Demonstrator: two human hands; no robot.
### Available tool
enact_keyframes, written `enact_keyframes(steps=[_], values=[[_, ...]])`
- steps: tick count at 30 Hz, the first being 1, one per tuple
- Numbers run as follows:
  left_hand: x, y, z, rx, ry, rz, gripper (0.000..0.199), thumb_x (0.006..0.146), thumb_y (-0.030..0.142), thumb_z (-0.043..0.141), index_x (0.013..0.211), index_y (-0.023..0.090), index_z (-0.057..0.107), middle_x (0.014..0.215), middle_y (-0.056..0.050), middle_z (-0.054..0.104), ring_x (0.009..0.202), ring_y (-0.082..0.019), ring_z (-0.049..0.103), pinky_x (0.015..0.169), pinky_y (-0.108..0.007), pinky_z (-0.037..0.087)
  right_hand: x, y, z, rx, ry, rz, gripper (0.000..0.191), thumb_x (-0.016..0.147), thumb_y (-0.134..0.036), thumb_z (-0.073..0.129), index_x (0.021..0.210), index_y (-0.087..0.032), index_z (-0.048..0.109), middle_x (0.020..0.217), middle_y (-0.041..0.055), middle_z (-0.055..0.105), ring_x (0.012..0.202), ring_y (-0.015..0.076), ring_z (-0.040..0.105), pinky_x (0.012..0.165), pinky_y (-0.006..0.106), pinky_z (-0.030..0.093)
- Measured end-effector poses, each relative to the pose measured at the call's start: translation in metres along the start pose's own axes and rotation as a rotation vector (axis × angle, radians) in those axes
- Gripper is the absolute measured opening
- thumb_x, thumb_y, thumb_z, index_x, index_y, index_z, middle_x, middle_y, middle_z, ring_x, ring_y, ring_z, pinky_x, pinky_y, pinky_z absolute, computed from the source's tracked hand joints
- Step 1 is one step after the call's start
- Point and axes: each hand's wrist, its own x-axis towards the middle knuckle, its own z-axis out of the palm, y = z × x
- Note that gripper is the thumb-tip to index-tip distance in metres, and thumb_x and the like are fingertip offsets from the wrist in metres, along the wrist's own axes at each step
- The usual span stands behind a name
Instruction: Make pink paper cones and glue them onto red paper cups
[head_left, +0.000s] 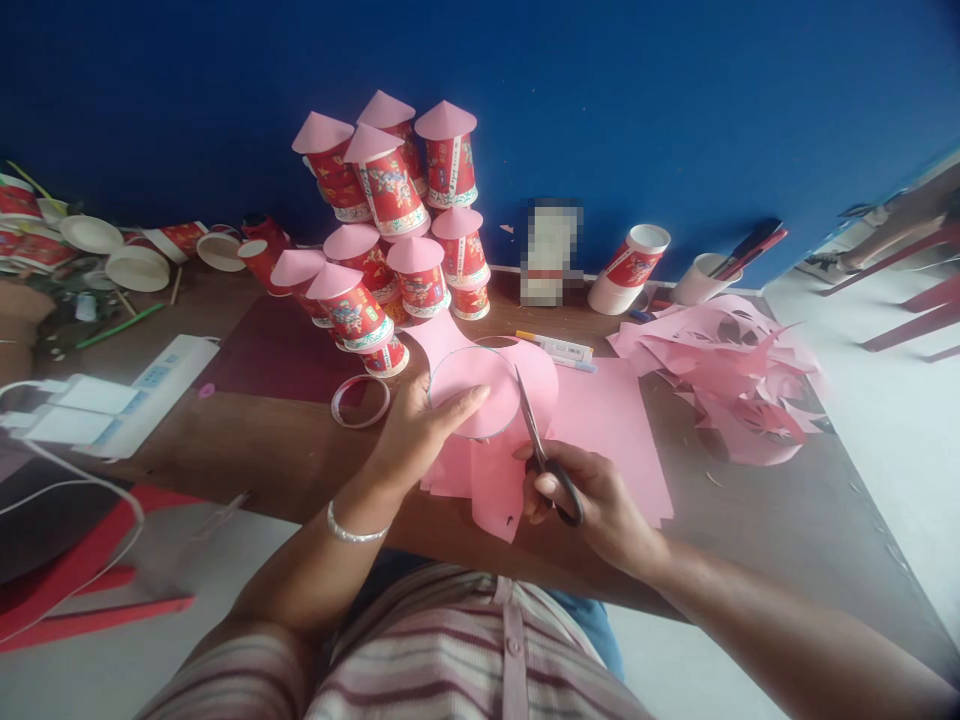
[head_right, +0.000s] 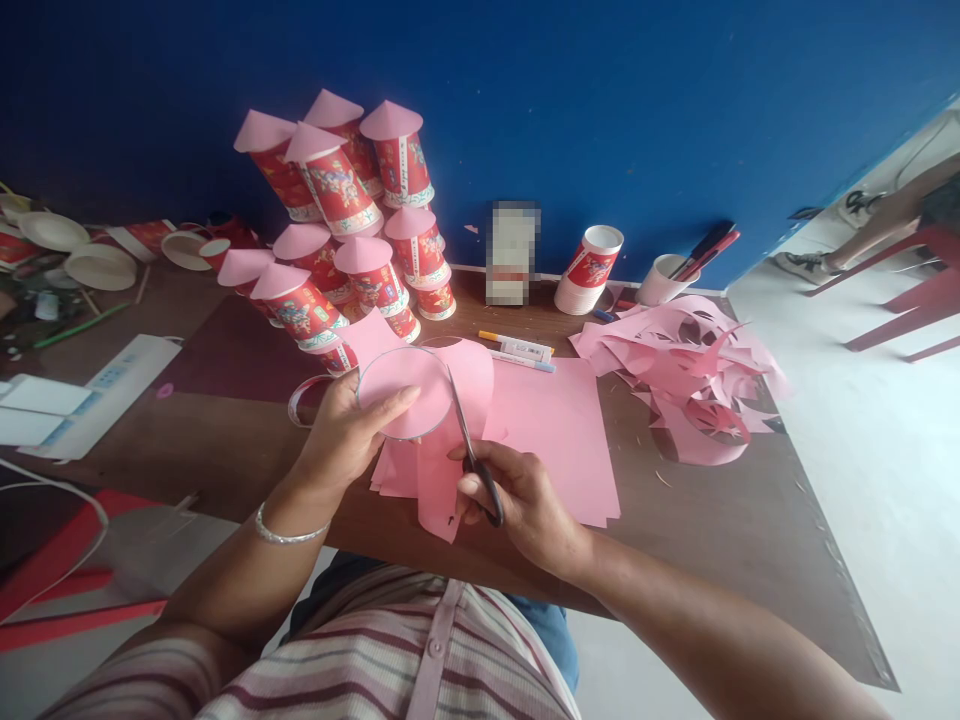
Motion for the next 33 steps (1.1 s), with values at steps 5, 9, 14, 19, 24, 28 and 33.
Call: enact_keyframes(steps=[5, 9, 14, 19, 24, 28, 33], values=[[0.001, -0.005, -0.005, -0.034, -0.029, 0.001, 0.041, 0.077, 0.038, 0.087, 0.110, 0.014, 0.078, 0.103, -0.009, 0.082, 0.102, -0.028, 0.076, 0.091, -0.034, 0.062, 0.000, 0.001, 0.000, -0.012, -0.008, -0.038, 0.050, 0.094, -0.065, 0.068, 0.107, -0.016, 0.072, 0.066, 0.0010, 0.068, 0.059, 0.0142, 0.065, 0.060, 0.027, 0.057], [0.001, -0.005, -0.006, -0.043, -0.019, 0.006, 0.039, 0.077, 0.037, 0.088, 0.108, 0.014, 0.078, 0.099, -0.007, 0.081, 0.098, -0.027, 0.075, 0.088, -0.033, 0.062, 0.000, 0.002, 0.001, -0.005, -0.014, -0.065, 0.046, 0.096, -0.061, 0.067, 0.105, -0.017, 0.071, 0.066, 0.0001, 0.068, 0.058, 0.0131, 0.064, 0.060, 0.026, 0.057], [0.002, -0.007, -0.008, -0.048, -0.027, 0.018, 0.035, 0.078, 0.034, 0.087, 0.108, 0.017, 0.078, 0.099, -0.005, 0.081, 0.098, -0.026, 0.075, 0.088, -0.032, 0.062, -0.001, 0.001, 0.001, 0.020, -0.014, -0.047, 0.044, 0.096, -0.060, 0.068, 0.106, -0.017, 0.071, 0.065, -0.0009, 0.066, 0.057, 0.0128, 0.063, 0.059, 0.026, 0.057], [0.003, -0.006, -0.009, -0.033, -0.013, 0.006, 0.033, 0.075, 0.035, 0.089, 0.101, 0.018, 0.077, 0.094, -0.004, 0.080, 0.098, -0.026, 0.076, 0.086, -0.031, 0.062, 0.000, 0.000, 0.001, 0.034, -0.011, -0.027, 0.046, 0.095, -0.062, 0.069, 0.105, -0.017, 0.071, 0.064, -0.0015, 0.064, 0.057, 0.0117, 0.061, 0.059, 0.025, 0.056], [0.003, 0.001, -0.006, -0.008, -0.019, -0.029, 0.038, 0.072, 0.042, 0.089, 0.099, 0.017, 0.078, 0.088, -0.005, 0.079, 0.097, -0.028, 0.076, 0.083, -0.032, 0.063, 0.000, 0.000, 0.001, 0.036, -0.013, -0.009, 0.049, 0.093, -0.063, 0.071, 0.106, -0.016, 0.073, 0.064, -0.0013, 0.064, 0.057, 0.0115, 0.060, 0.058, 0.025, 0.055], [0.004, 0.000, -0.010, -0.017, -0.059, -0.014, 0.042, 0.071, 0.039, 0.090, 0.104, 0.016, 0.078, 0.095, -0.006, 0.081, 0.098, -0.027, 0.076, 0.085, -0.031, 0.063, 0.001, 0.001, 0.000, 0.019, -0.005, 0.021, 0.054, 0.089, -0.067, 0.073, 0.107, -0.015, 0.073, 0.066, 0.0001, 0.065, 0.059, 0.0124, 0.062, 0.060, 0.026, 0.056], [0.006, -0.006, -0.017, -0.019, -0.152, -0.003, 0.039, 0.075, 0.031, 0.088, 0.110, 0.017, 0.078, 0.103, -0.006, 0.081, 0.099, -0.026, 0.076, 0.088, -0.032, 0.063, 0.002, 0.000, -0.001, 0.005, 0.007, 0.033, 0.056, 0.087, -0.068, 0.074, 0.105, -0.015, 0.074, 0.067, 0.0012, 0.066, 0.058, 0.0130, 0.062, 0.058, 0.027, 0.057]])
